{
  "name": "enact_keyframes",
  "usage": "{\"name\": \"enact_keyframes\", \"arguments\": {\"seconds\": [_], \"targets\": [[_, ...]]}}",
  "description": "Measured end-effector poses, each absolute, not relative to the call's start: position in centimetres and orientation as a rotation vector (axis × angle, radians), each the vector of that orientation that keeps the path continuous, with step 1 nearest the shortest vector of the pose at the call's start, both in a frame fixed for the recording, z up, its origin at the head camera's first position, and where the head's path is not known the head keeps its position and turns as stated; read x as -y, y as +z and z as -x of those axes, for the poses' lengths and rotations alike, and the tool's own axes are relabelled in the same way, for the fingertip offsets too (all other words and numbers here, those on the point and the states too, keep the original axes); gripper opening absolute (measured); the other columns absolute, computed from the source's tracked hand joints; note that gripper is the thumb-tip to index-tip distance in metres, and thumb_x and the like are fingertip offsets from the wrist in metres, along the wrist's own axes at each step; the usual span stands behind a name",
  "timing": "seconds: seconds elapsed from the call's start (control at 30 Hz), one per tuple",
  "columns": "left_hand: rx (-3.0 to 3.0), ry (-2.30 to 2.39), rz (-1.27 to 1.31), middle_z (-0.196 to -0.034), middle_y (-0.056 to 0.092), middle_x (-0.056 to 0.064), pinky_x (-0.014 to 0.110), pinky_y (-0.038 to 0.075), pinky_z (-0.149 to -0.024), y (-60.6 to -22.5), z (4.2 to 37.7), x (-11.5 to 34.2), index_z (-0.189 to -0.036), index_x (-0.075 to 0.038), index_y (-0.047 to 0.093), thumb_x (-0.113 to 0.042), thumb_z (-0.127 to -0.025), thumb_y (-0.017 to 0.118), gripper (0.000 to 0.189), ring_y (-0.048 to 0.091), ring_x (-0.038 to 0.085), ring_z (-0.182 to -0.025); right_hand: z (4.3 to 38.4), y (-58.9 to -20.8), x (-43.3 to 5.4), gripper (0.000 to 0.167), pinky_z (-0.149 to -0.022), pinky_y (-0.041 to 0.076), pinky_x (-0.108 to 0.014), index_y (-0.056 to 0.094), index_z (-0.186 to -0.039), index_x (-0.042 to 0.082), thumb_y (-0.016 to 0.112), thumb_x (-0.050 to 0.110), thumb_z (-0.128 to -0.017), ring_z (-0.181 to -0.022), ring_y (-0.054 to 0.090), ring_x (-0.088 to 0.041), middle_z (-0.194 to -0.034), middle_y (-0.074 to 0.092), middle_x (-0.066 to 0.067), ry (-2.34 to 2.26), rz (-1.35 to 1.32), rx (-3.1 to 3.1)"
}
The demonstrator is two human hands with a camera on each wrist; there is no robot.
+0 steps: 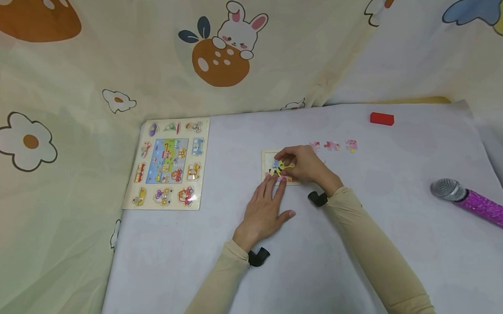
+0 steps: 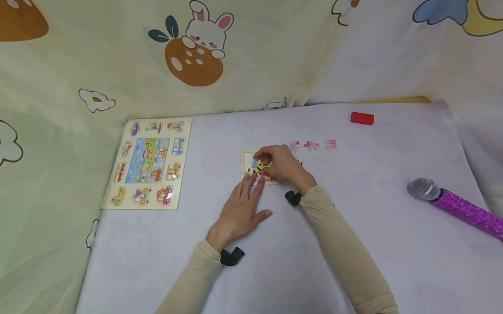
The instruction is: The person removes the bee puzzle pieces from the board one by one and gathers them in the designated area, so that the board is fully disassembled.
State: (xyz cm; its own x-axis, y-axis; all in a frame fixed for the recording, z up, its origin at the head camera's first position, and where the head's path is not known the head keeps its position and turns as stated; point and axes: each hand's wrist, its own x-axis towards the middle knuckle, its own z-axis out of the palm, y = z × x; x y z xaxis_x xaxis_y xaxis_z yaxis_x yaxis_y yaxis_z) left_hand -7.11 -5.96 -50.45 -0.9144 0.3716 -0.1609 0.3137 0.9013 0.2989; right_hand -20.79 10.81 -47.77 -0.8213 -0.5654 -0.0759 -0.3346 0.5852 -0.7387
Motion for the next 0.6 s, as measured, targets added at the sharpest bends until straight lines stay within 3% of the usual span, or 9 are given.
{"name": "enact_keyframes", "arguments": {"seconds": [0.27,0.6], "targets": [[-2.858,0.396,-0.524,-0.175,0.019,0.015,0.044,0.015,-0.135,-50.41,7.09,5.98,-0.17,-0.013,0.021,-0.061,-0.104,0.056,0.089,0.008,0.032,-0.166,20.63,-47.82,-10.9,0.038,-0.084,0.06,-0.043,0.078,-0.121,0.007,0.081,-0.008,-0.086,-0.088,0.07,-0.023,-0.099,0.078,-0.009,-1.108,0.781,-2.515],[-2.869,0.413,-0.523,-0.175,0.021,0.015,0.044,0.016,-0.134,-50.46,7.04,6.02,-0.17,-0.012,0.025,-0.059,-0.105,0.056,0.087,0.01,0.032,-0.166,20.52,-47.99,-11.12,0.031,-0.077,0.059,-0.036,0.081,-0.118,0.005,0.075,-0.007,-0.09,-0.082,0.07,-0.02,-0.102,0.081,-0.01,-1.107,0.749,-2.543]]}}
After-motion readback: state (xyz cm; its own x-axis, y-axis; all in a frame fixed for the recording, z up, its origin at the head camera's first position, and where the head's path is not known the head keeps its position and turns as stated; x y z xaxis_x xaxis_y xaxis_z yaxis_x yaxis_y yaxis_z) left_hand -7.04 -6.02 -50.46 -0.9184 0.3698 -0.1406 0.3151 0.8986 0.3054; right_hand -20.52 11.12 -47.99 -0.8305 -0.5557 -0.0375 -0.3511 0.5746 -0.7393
